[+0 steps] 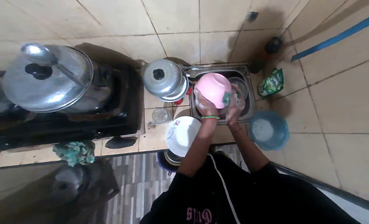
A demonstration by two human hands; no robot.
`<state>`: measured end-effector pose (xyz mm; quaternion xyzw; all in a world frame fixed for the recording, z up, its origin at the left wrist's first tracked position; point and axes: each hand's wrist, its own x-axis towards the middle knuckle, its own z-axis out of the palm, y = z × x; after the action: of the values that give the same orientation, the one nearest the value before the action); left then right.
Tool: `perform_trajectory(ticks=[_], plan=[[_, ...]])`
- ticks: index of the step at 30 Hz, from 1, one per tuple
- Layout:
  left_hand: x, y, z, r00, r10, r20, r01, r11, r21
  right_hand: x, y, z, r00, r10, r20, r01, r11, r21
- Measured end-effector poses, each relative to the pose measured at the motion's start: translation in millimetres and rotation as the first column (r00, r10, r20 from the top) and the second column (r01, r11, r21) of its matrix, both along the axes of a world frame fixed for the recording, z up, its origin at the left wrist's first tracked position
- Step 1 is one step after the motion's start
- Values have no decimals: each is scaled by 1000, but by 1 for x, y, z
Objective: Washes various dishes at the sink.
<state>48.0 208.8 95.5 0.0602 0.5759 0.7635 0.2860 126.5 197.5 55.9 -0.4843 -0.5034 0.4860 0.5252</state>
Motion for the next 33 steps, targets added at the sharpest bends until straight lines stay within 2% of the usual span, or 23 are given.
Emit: perform_trajectory(ticks=[2,4,5,7,9,11,13,14,16,18,20,21,23,24,25,27,30,31,33], plan=[[9,0,0,975,-5,-220,-14,996,-87,-2,4,9,976,0,219,-59,962,265],[12,-4,4,898,-76,-433,22,992,-128,-7,16,18,924,-121,364,-88,857,509],[10,-7,4,838,-129,-531,60,988,-144,-8,22,22,900,-147,410,-122,818,563],[4,-13,6,730,-271,-628,175,961,-212,-10,35,27,888,-143,436,-181,764,619],[3,-20,12,659,-386,-646,255,922,-291,-10,53,38,903,-4,429,-249,809,532],[2,-26,13,594,-517,-616,354,856,-377,-5,78,45,906,231,355,-317,925,208],[0,-30,9,538,-595,-597,428,803,-415,0,96,50,864,345,367,-352,935,-50],[-2,-29,8,515,-616,-596,428,787,-443,-1,96,53,828,361,429,-356,930,-96],[-11,-23,10,478,-637,-605,379,771,-512,-11,75,57,825,299,480,-296,951,-85],[-21,-20,4,511,-575,-639,355,818,-452,-15,38,52,808,206,552,-312,945,103],[-28,-20,-6,518,-509,-687,367,858,-359,-19,32,43,842,127,524,-274,938,212],[-28,-23,-8,506,-523,-686,401,847,-349,-21,42,37,880,121,459,-232,953,195],[-24,-29,-2,455,-599,-658,455,792,-406,-13,71,35,917,267,295,-267,963,-43],[-23,-31,4,426,-634,-645,472,764,-440,-7,83,38,901,335,276,-315,942,-117],[-22,-32,7,398,-645,-653,464,755,-463,-3,86,41,874,357,331,-333,934,-127],[-24,-30,8,359,-647,-673,435,754,-493,-4,68,47,874,248,418,-257,966,-38],[-27,-26,-7,364,-611,-703,451,776,-441,-11,46,31,949,147,279,-202,962,181],[-27,-26,-10,357,-603,-713,477,774,-416,-7,52,27,937,168,306,-232,955,186],[-21,-35,-10,322,-634,-704,517,740,-430,9,68,31,877,295,379,-313,950,-15]])
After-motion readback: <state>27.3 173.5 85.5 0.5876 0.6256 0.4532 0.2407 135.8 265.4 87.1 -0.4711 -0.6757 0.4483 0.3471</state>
